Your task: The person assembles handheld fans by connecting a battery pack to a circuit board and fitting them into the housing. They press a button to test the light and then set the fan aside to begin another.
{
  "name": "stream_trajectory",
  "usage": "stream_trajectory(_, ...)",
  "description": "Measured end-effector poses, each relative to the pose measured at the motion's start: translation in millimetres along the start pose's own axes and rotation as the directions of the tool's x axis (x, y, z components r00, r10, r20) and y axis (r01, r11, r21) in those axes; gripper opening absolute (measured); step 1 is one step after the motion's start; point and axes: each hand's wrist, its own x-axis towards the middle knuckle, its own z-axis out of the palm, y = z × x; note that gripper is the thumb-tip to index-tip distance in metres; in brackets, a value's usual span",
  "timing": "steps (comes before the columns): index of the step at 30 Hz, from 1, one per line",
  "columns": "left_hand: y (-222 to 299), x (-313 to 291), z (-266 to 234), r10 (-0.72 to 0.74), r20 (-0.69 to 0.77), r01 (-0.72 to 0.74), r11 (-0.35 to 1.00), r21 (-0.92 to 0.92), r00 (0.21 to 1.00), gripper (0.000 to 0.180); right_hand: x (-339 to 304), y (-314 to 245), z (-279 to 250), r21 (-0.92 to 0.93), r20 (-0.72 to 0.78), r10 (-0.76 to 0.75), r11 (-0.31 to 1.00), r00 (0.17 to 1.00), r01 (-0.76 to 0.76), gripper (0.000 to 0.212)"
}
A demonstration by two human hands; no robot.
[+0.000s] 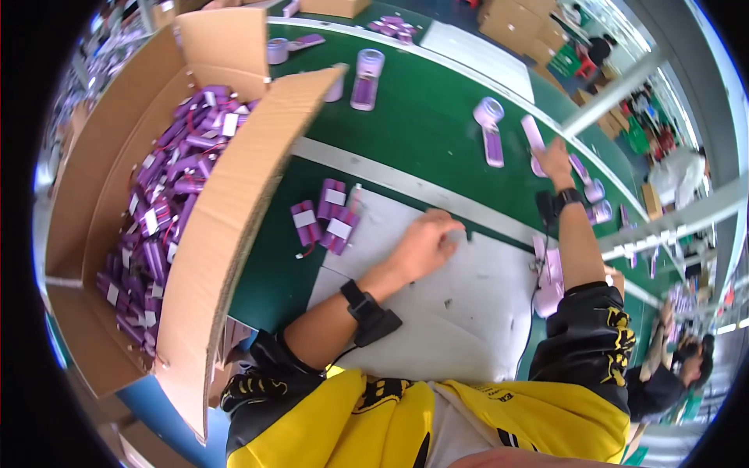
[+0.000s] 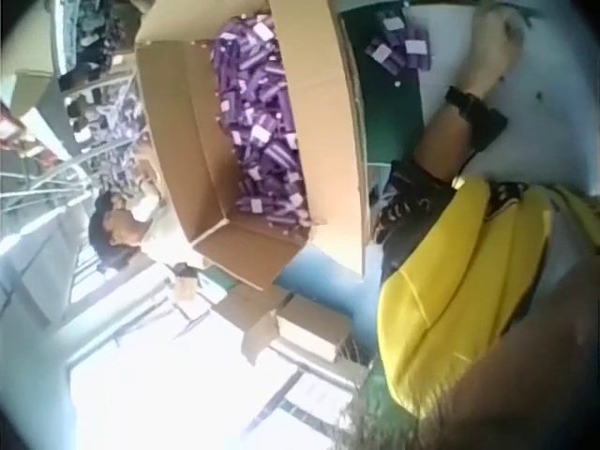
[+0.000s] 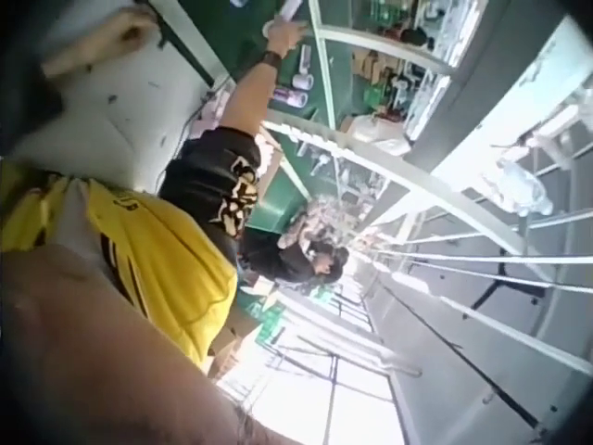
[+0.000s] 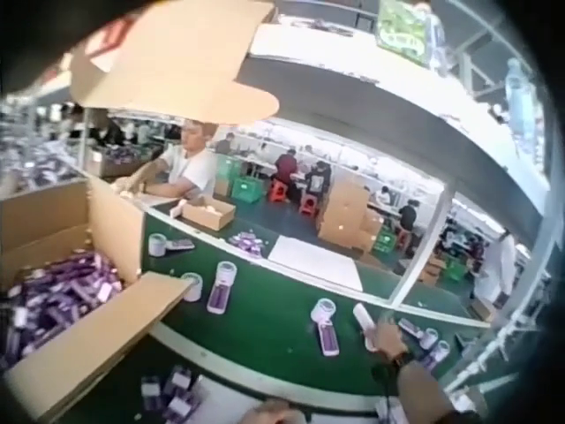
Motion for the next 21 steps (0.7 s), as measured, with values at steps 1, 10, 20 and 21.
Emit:
stream_trajectory(1,1,2,1,0.005,-0.026,-0.005,1.0,0.001,1.0,0.033,10,21,3,0.095,0.128,0.026,0.995,0.991,-0.039,0.083)
stream_trajectory(10,6,-4,3,0.029,-0.07,-0.028,0.999,0.015,0.997,0.029,-43,-5,-66,0.396,0.284,-0.203,0.915,0.937,0.078,0.043)
stream_trajectory(20,23,4,-2,-0.203,0.055,0.207,0.974,-0.089,0.978,0.025,-283,-92,-142,0.412,-0.101,-0.817,0.485,0.568,0.771,0.024)
stream_trajectory(21,20,2,-3,-0.208,0.057,0.213,0.973,-0.09,0.976,0.025,-290,-94,-146,0.432,-0.065,-0.851,0.447,0.521,0.784,0.022)
